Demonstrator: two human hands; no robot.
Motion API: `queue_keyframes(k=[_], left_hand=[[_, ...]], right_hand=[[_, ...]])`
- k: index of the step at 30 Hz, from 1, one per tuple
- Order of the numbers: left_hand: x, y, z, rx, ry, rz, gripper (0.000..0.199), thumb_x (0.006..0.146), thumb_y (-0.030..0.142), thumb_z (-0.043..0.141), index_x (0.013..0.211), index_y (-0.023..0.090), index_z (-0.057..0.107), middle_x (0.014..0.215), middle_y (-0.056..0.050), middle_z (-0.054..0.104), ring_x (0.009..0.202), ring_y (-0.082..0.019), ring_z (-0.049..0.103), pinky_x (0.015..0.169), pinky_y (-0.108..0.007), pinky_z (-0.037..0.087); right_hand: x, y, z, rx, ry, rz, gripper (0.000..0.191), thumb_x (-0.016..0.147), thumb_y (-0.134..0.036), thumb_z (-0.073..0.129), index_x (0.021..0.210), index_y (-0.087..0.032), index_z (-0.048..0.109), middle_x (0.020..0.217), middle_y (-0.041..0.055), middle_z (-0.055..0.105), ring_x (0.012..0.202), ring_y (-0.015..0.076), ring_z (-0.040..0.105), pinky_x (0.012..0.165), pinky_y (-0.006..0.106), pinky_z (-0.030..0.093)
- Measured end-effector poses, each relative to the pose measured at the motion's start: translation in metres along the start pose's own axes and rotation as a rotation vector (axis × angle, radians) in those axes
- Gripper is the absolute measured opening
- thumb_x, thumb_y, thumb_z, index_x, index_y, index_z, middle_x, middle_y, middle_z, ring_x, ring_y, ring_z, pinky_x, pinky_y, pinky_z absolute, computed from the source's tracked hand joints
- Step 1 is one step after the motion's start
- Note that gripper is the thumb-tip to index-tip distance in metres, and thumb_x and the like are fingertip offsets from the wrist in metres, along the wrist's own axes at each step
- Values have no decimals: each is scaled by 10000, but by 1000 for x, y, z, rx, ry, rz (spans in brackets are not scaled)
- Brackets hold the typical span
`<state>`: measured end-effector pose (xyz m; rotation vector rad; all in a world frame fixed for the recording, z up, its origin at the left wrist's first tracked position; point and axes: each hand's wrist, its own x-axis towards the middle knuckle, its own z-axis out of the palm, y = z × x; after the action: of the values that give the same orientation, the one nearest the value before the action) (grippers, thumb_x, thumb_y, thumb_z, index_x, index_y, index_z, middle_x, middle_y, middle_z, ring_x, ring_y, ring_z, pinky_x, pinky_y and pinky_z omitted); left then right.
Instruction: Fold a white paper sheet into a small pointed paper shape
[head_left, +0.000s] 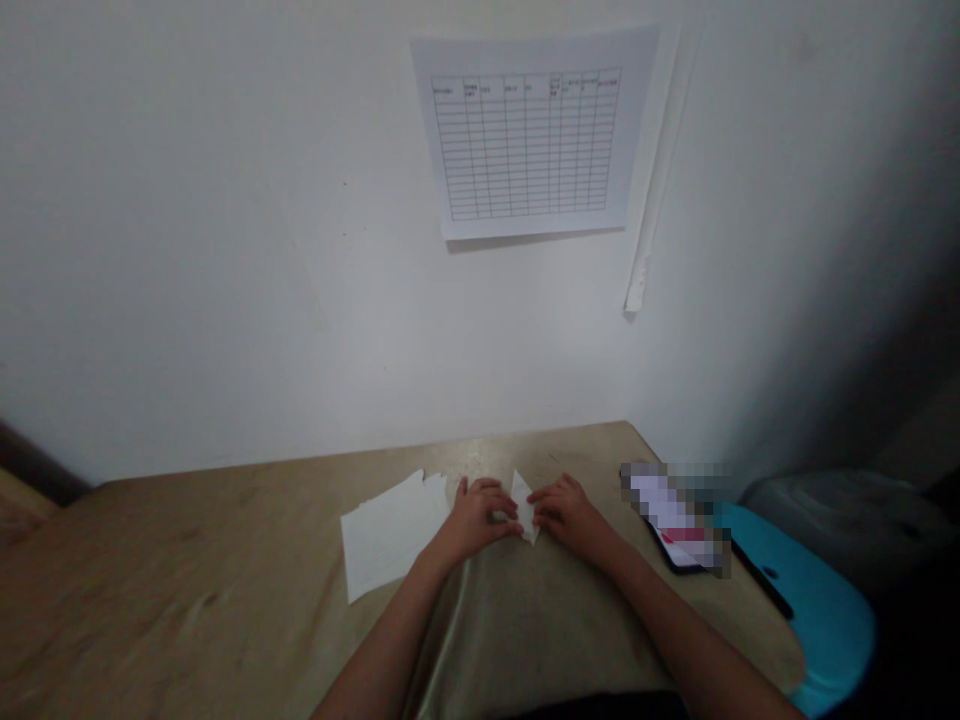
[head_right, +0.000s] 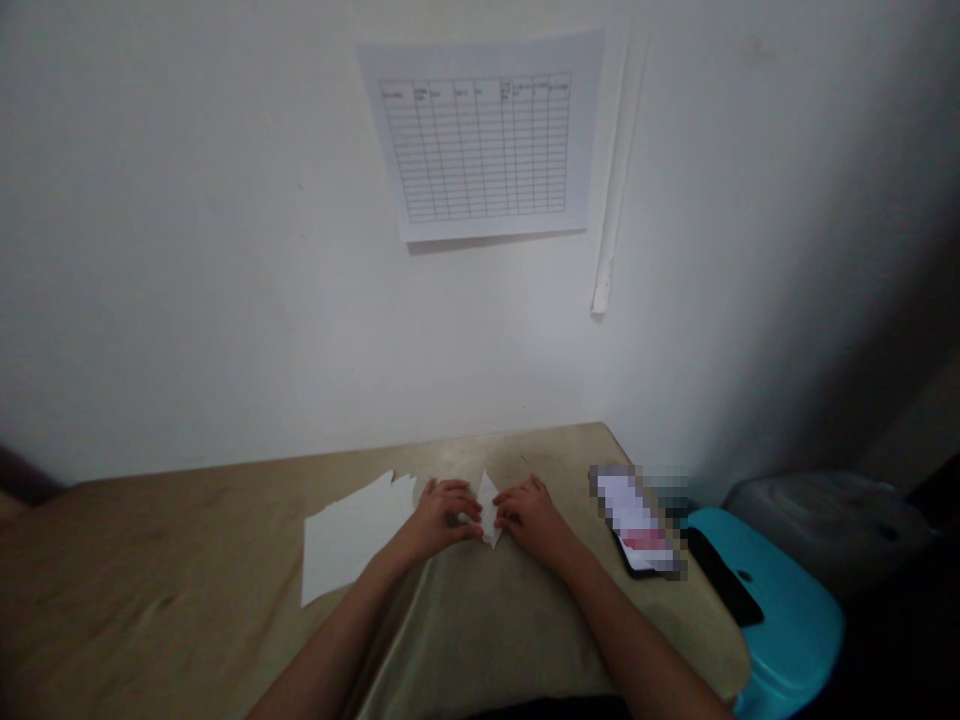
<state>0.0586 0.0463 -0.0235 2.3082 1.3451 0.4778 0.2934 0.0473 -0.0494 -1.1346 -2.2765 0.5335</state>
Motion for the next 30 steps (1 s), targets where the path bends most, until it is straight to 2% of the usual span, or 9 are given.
queue_keyframes(k=[6,10,13,17,20,22,27,30], left_hand=[[0,3,1,1,16,-15,332,702,538,815,928,299,764,1143,-39,739,1288,-314,490,1165,-685,18],[2,6,6,36,58,-17,316,714,521,808,915,283,755,1164,-46,721,1253,-304,510,1164,-676,34],[4,6,11,74,119,-59,307,764,481,775,998,284,745,1210,-56,694,1231,-292,524,1165,-660,67],[6,3,13,86,121,-105,268,795,399,756,1047,306,750,1221,-48,691,1240,-293,513,1153,-654,97],[6,2,13,82,121,-106,216,816,319,730,1030,318,760,1218,-36,698,1242,-282,514,1153,-652,96],[6,2,13,81,130,-103,213,821,272,713,1024,313,762,1208,-33,704,1237,-275,520,1156,-655,85],[7,3,14,79,127,-89,228,809,248,703,1023,297,765,1205,-47,703,1233,-278,522,1162,-658,69],[6,4,16,85,141,-79,197,815,267,701,994,300,776,1180,-44,711,1221,-280,527,1166,-654,63]], right_hand=[[2,-1,7,-31,52,28,122,913,-207,601,996,-217,688,1099,49,729,1077,222,612,1104,470,304],[5,-4,9,-41,89,62,128,943,-207,560,1002,-208,673,1041,48,732,1040,218,616,1097,451,319],[5,-5,8,-44,88,71,138,956,-217,538,992,-205,671,1030,55,732,1029,215,618,1084,439,338],[3,-2,3,-3,66,37,116,922,-285,610,991,-220,677,1064,43,734,1048,215,631,1127,469,288],[0,0,-2,29,34,13,303,802,-380,754,1061,-240,681,1135,48,724,1104,239,628,1159,503,235],[0,0,-2,22,31,10,379,776,-390,773,1112,-241,678,1160,57,718,1129,248,617,1156,500,240],[2,-3,3,-44,73,20,275,836,-268,665,1105,-217,692,1109,62,724,1089,233,605,1069,435,348],[2,-6,6,-69,89,46,292,815,-185,625,1095,-228,698,1110,59,723,1111,238,588,1092,458,310]])
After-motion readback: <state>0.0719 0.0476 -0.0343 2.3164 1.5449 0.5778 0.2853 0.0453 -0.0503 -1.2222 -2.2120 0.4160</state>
